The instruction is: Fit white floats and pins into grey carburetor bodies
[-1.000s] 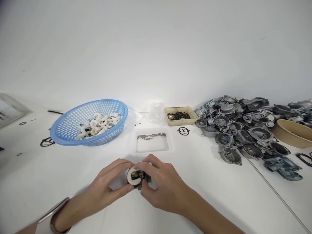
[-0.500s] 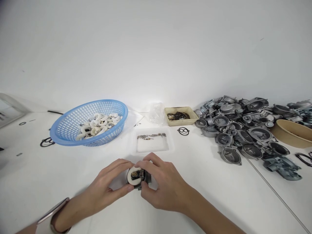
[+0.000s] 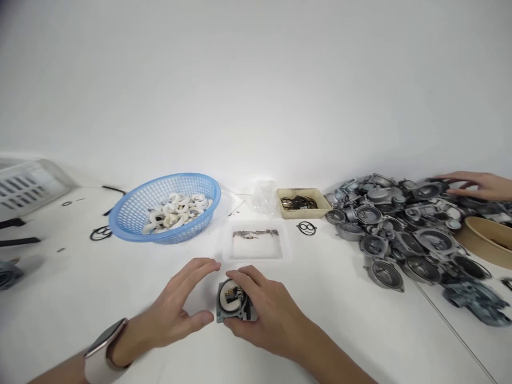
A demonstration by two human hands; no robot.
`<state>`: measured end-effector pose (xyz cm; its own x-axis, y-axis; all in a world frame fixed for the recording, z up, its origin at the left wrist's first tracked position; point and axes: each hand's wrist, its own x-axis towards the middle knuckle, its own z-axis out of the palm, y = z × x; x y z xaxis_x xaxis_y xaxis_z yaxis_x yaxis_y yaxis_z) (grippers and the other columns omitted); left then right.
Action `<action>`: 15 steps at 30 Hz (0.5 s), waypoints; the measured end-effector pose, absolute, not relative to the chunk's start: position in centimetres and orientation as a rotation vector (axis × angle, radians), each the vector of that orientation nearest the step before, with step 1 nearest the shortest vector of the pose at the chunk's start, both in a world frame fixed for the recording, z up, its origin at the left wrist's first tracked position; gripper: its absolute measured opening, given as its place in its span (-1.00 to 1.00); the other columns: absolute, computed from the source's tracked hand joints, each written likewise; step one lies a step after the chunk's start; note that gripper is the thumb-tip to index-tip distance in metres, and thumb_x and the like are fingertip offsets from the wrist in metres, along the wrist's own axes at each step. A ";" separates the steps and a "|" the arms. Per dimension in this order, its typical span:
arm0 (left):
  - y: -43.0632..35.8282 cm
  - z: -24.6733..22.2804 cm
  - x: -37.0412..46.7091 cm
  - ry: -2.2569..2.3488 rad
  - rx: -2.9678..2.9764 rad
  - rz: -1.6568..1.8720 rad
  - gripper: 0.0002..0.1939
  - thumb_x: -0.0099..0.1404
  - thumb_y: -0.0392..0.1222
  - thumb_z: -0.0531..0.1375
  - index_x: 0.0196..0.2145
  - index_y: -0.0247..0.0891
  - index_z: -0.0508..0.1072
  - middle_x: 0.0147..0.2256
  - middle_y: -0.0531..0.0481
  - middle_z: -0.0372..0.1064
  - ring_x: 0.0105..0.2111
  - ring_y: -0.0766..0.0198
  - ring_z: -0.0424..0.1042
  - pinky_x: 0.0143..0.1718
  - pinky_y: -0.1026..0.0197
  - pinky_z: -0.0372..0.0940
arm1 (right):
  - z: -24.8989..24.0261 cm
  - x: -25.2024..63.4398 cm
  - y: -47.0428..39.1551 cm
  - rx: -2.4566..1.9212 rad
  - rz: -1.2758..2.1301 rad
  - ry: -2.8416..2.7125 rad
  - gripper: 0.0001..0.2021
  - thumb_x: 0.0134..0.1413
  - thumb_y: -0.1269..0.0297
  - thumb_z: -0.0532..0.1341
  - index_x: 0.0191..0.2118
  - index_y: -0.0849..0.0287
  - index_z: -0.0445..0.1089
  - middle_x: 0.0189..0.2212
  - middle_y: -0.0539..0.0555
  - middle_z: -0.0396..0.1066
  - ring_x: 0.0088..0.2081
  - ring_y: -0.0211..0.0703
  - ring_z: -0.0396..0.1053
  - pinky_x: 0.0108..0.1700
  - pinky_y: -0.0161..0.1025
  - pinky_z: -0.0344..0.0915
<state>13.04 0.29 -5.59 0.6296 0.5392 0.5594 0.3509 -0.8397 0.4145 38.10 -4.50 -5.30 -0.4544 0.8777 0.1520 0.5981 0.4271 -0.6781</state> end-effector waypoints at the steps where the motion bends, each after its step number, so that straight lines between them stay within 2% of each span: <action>1: 0.4 -4.9 12.9 0.733 2.635 1.102 -0.43 0.54 0.10 0.18 0.36 -0.14 0.20 0.10 -0.27 0.41 0.08 -0.05 0.46 0.06 -0.06 0.46 | -5.6 38.1 -4.5 -1.223 0.736 -2.191 -0.28 0.16 0.31 0.36 0.39 -0.09 0.12 0.22 0.13 0.36 -0.10 -0.03 0.56 -0.12 -0.08 0.52; 4: 0.4 -2.7 11.9 0.867 2.652 1.432 -0.51 0.47 -0.15 0.26 0.29 -0.14 0.29 0.05 -0.23 0.42 0.05 -0.04 0.47 0.04 -0.08 0.46 | -6.4 38.3 -4.4 -1.170 0.673 -2.210 -0.30 0.20 0.33 0.30 0.40 -0.12 0.12 0.21 0.14 0.37 -0.16 -0.07 0.56 -0.17 -0.11 0.53; 6: 0.6 -1.7 10.4 1.051 2.595 1.602 -0.54 0.45 -0.22 0.26 0.25 -0.12 0.31 0.05 -0.19 0.43 0.03 -0.01 0.48 0.02 -0.07 0.48 | -6.8 38.3 -4.4 -1.162 0.644 -2.214 -0.34 0.20 0.33 0.28 0.37 -0.12 0.17 0.19 0.14 0.39 -0.15 -0.06 0.57 -0.16 -0.12 0.54; 9: 1.5 -0.9 6.3 1.567 2.567 1.654 -0.64 0.46 -0.15 0.23 0.18 -0.12 0.36 0.06 -0.17 0.44 0.02 0.03 0.50 0.01 -0.03 0.49 | -7.3 38.2 -4.5 -1.219 0.603 -2.192 -0.43 0.18 0.30 0.28 0.29 -0.12 0.27 0.17 0.11 0.43 -0.18 -0.05 0.59 -0.22 -0.15 0.55; 12: 2.7 -0.1 -0.2 1.977 2.482 1.580 -0.69 0.48 -0.05 0.22 0.07 -0.25 0.46 0.05 -0.25 0.44 0.04 -0.02 0.48 0.05 -0.08 0.46 | -7.6 37.9 -4.7 -1.270 0.542 -2.167 -0.49 0.16 0.27 0.28 0.23 -0.13 0.33 0.13 0.06 0.47 -0.27 -0.07 0.59 -0.42 -0.20 0.50; 15: 2.8 1.5 -7.0 2.369 2.306 1.419 -0.54 0.48 0.12 0.19 -0.04 -0.41 0.51 -0.02 -0.29 0.47 0.06 -0.14 0.46 0.08 -0.17 0.41 | -7.5 37.7 -4.9 -1.285 0.501 -2.166 -0.53 0.16 0.26 0.27 0.20 -0.11 0.34 0.08 0.05 0.49 -0.33 -0.09 0.57 -0.47 -0.21 0.45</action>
